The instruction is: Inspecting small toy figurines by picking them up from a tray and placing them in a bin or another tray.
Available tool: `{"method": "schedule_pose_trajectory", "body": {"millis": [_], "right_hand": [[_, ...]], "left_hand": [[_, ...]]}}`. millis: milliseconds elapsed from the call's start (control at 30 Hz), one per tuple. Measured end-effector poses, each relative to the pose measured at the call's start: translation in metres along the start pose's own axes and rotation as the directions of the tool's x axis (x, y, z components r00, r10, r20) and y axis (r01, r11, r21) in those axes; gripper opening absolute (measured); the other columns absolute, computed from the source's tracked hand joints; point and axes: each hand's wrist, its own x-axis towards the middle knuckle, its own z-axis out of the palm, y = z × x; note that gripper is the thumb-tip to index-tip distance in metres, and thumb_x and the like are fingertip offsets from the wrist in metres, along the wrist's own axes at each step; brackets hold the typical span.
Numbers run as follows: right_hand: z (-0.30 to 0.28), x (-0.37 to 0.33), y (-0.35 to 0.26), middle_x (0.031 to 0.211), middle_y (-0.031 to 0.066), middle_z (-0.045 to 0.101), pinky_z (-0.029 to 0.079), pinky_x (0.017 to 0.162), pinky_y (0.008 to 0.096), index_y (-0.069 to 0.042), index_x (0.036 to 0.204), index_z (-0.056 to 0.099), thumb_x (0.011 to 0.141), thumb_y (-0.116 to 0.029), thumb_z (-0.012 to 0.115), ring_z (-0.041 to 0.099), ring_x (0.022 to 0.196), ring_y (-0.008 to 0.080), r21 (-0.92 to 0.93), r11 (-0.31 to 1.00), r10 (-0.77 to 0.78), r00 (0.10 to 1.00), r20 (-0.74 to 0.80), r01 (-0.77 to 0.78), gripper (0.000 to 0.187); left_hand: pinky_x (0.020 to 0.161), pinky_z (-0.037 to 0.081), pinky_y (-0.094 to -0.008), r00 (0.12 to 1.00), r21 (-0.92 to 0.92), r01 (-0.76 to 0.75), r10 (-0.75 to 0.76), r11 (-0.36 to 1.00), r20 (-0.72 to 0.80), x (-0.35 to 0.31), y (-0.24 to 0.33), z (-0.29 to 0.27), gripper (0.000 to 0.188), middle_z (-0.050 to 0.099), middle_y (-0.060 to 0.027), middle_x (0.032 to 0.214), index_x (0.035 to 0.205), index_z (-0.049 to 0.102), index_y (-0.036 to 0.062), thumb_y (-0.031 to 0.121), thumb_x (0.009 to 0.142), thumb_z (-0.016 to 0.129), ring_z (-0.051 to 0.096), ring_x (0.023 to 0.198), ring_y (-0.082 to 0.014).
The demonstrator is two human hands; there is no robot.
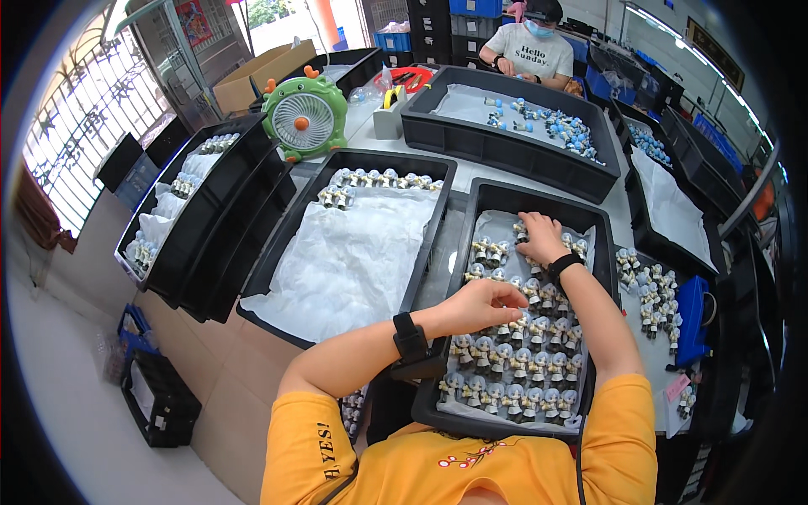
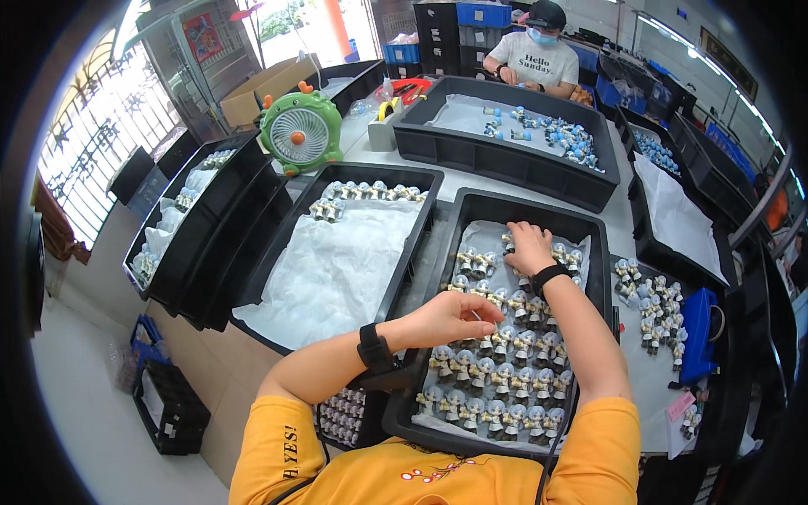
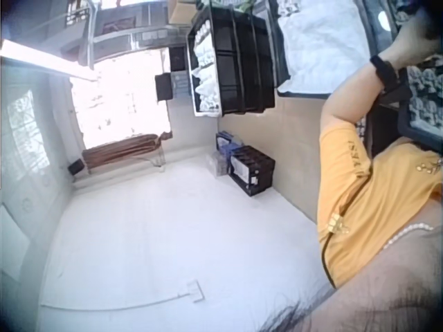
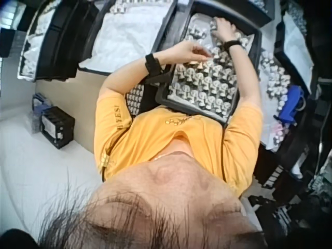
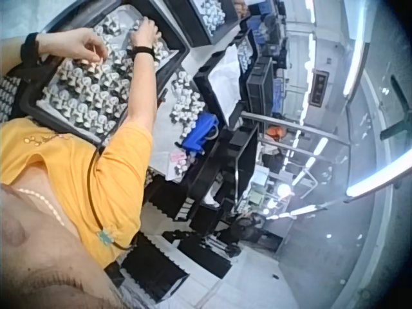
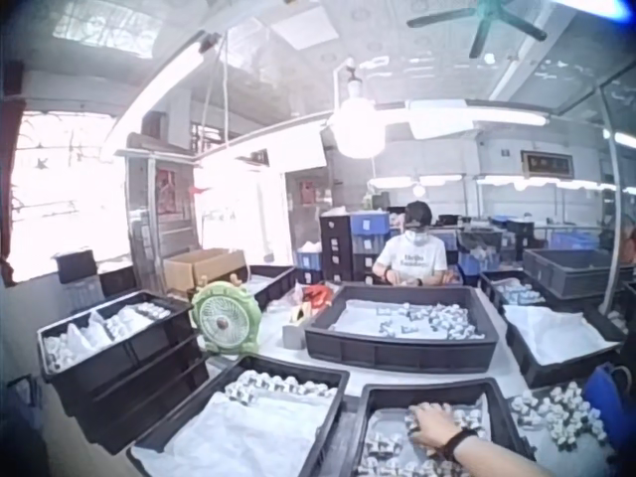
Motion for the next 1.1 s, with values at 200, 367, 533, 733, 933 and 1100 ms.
{"method": "schedule_pose_trajectory", "body": {"millis": [200, 367, 533, 733, 933, 1100], "right_hand": [[-0.013, 0.009, -0.008, 0.107, 0.0150, 0.050, 0.035, 0.099, 0.0462, -0.002, 0.113, 0.060, 0.056, -0.020, 0.075, 0.050, 0.107, 0.0322, 0.025, 0.999, -0.030, 0.999, -0.029, 0.031, 0.061], [-0.054, -0.025, -0.033, 0.106, 0.0113, 0.049, 0.044, 0.089, 0.0321, 0.000, 0.121, 0.056, 0.063, -0.022, 0.078, 0.053, 0.101, 0.0243, 0.580, 0.803, -0.039, 0.982, -0.183, 0.140, 0.066], [-0.079, -0.080, -0.088, 0.112, 0.0110, 0.048, 0.042, 0.092, 0.0330, -0.002, 0.125, 0.053, 0.069, -0.015, 0.077, 0.051, 0.106, 0.0233, 0.615, 0.716, -0.158, 0.934, -0.319, 0.331, 0.062], [-0.072, -0.097, -0.094, 0.121, 0.0136, 0.047, 0.044, 0.093, 0.0364, -0.005, 0.129, 0.049, 0.069, -0.006, 0.077, 0.051, 0.110, 0.0304, 0.519, 0.691, -0.254, 0.841, -0.478, 0.504, 0.067], [-0.067, -0.097, -0.091, 0.129, 0.0142, 0.047, 0.043, 0.097, 0.0374, -0.006, 0.130, 0.046, 0.069, -0.006, 0.078, 0.050, 0.117, 0.0311, 0.577, 0.640, -0.239, 0.845, -0.479, 0.508, 0.069], [-0.058, -0.097, -0.086, 0.129, 0.0123, 0.051, 0.043, 0.099, 0.0368, -0.006, 0.131, 0.043, 0.073, -0.012, 0.077, 0.053, 0.117, 0.0276, 0.711, 0.566, -0.168, 0.903, -0.397, 0.417, 0.068]], "left_hand": [[0.076, 0.050, -0.0257, 0.996, -0.016, 0.026, -0.027, 1.000, -0.080, -0.003, 0.002, -0.004, 0.033, 0.064, -0.0064, 0.101, 0.117, 0.059, 0.0020, 0.017, 0.088, 0.065, 0.060, 0.084, -0.0105], [0.086, 0.046, -0.0283, 0.940, -0.127, -0.013, -0.031, 0.992, -0.339, 0.003, -0.001, -0.001, 0.058, 0.045, -0.0115, 0.127, 0.138, 0.035, 0.0047, 0.020, 0.090, 0.064, 0.053, 0.103, -0.0146], [0.096, 0.043, -0.0330, 0.887, -0.417, -0.134, -0.079, 0.899, -0.455, -0.002, 0.003, -0.007, 0.079, 0.031, -0.0191, 0.140, 0.148, 0.014, 0.0051, 0.025, 0.090, 0.064, 0.048, 0.120, -0.0224], [0.088, 0.047, -0.0258, 0.899, -0.224, -0.203, 0.090, 0.953, -0.428, 0.001, 0.000, -0.006, 0.064, 0.044, -0.0071, 0.133, 0.144, 0.030, 0.0038, 0.003, 0.089, 0.062, 0.051, 0.111, -0.0130], [0.085, 0.048, -0.0236, 0.885, -0.165, -0.224, 0.130, 0.960, -0.447, 0.001, -0.002, -0.007, 0.064, 0.049, -0.0022, 0.126, 0.142, 0.034, 0.0041, -0.001, 0.086, 0.064, 0.049, 0.095, -0.0083], [0.087, 0.048, -0.0238, 0.892, -0.201, -0.238, 0.132, 0.950, -0.433, 0.003, -0.001, -0.007, 0.067, 0.048, -0.0032, 0.128, 0.143, 0.033, 0.0046, -0.001, 0.085, 0.066, 0.051, 0.099, -0.0091]]}}
